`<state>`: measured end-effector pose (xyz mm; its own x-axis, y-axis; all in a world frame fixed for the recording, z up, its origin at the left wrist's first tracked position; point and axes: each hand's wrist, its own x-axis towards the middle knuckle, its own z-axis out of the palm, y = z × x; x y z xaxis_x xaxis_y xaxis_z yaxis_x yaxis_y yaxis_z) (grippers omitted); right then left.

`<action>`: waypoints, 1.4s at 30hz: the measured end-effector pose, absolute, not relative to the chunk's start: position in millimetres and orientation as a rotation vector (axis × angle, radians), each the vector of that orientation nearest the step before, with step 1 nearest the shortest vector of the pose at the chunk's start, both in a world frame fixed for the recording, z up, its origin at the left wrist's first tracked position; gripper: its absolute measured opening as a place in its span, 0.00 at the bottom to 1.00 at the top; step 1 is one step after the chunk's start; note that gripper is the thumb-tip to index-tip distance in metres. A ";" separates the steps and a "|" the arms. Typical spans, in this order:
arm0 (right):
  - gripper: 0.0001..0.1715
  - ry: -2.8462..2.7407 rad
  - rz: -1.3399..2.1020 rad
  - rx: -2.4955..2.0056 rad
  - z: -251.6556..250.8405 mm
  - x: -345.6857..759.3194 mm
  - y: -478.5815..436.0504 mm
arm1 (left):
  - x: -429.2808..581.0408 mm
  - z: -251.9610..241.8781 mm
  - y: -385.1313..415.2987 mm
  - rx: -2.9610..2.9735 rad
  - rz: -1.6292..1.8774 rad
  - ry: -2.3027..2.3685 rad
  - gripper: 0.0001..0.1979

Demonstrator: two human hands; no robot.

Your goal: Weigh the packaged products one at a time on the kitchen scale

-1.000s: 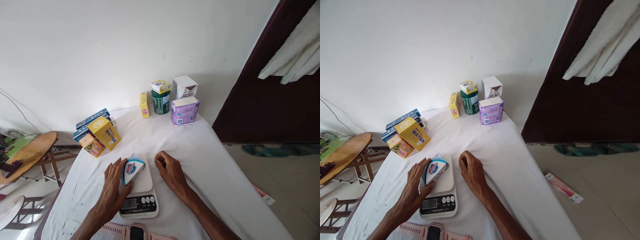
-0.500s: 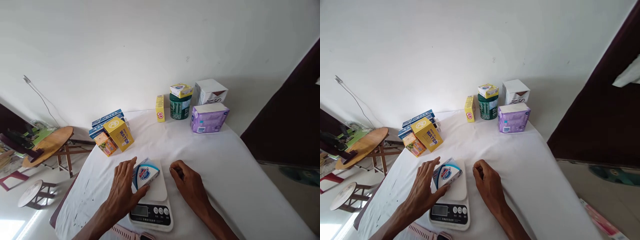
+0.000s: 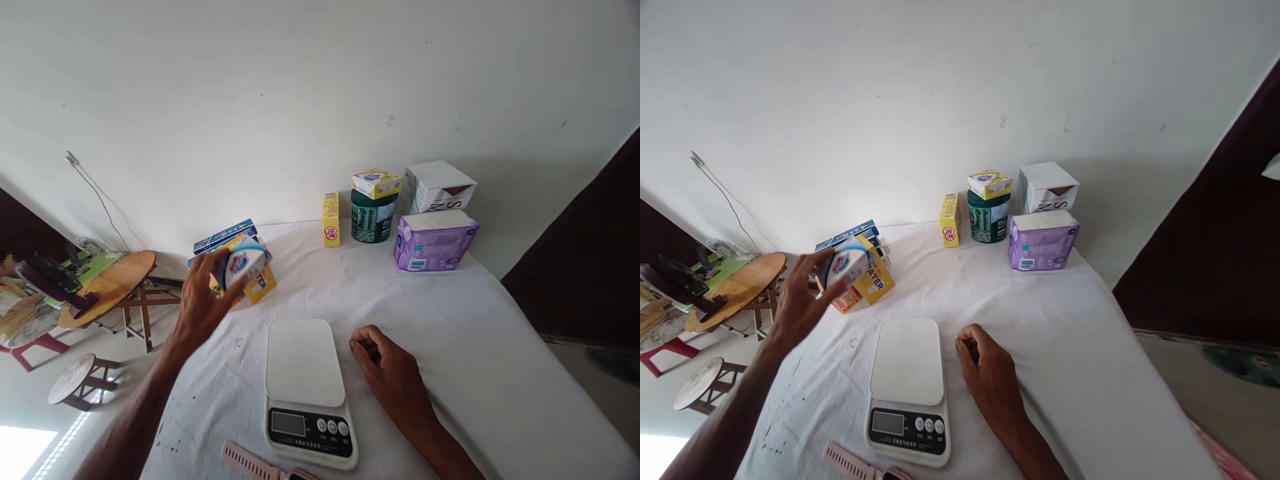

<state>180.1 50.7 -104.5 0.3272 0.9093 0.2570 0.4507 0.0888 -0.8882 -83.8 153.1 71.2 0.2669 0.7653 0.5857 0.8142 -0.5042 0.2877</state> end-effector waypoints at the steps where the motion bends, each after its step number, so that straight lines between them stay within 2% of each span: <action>1: 0.12 -1.287 0.543 -1.536 -104.2 180.1 50.7 | -85.4 78.3 168.3 -2.412 -1.058 -1.534 0.26; 8: 0.13 -1.278 0.607 -1.525 -101.6 179.8 49.1 | -94.7 73.2 251.5 -2.402 -0.930 -1.662 0.33; 12: 0.12 -1.271 0.597 -1.508 -100.0 179.6 48.9 | -100.6 67.3 258.4 -2.418 -0.879 -1.672 0.32; 16: 0.11 -1.269 0.572 -1.498 -100.9 179.3 49.5 | -88.3 73.4 239.4 -2.344 -0.909 -1.502 0.37; 22: 0.10 -1.259 0.529 -1.494 -103.4 178.9 50.1 | 0.0 68.2 193.5 -2.433 -1.110 -0.900 0.25; 24: 0.10 -1.261 0.506 -1.489 -103.9 178.6 50.0 | 43.0 61.4 195.3 -2.591 -1.114 -0.852 0.25; 27: 0.09 -1.264 0.472 -1.479 -104.8 178.1 49.5 | 112.3 56.3 220.8 -2.817 -1.090 -1.015 0.30; 32: 0.09 -1.261 0.434 -1.468 -107.2 177.4 49.0 | 217.5 72.5 281.7 -2.884 -0.851 -1.200 0.40; 37: 0.09 -1.247 0.397 -1.489 -110.2 176.3 50.8 | 268.7 91.9 322.3 -2.959 -0.529 -1.385 0.51; 42: 0.08 -1.252 0.381 -1.492 -112.9 175.6 52.0 | 274.2 90.4 342.7 -3.008 -0.420 -1.475 0.47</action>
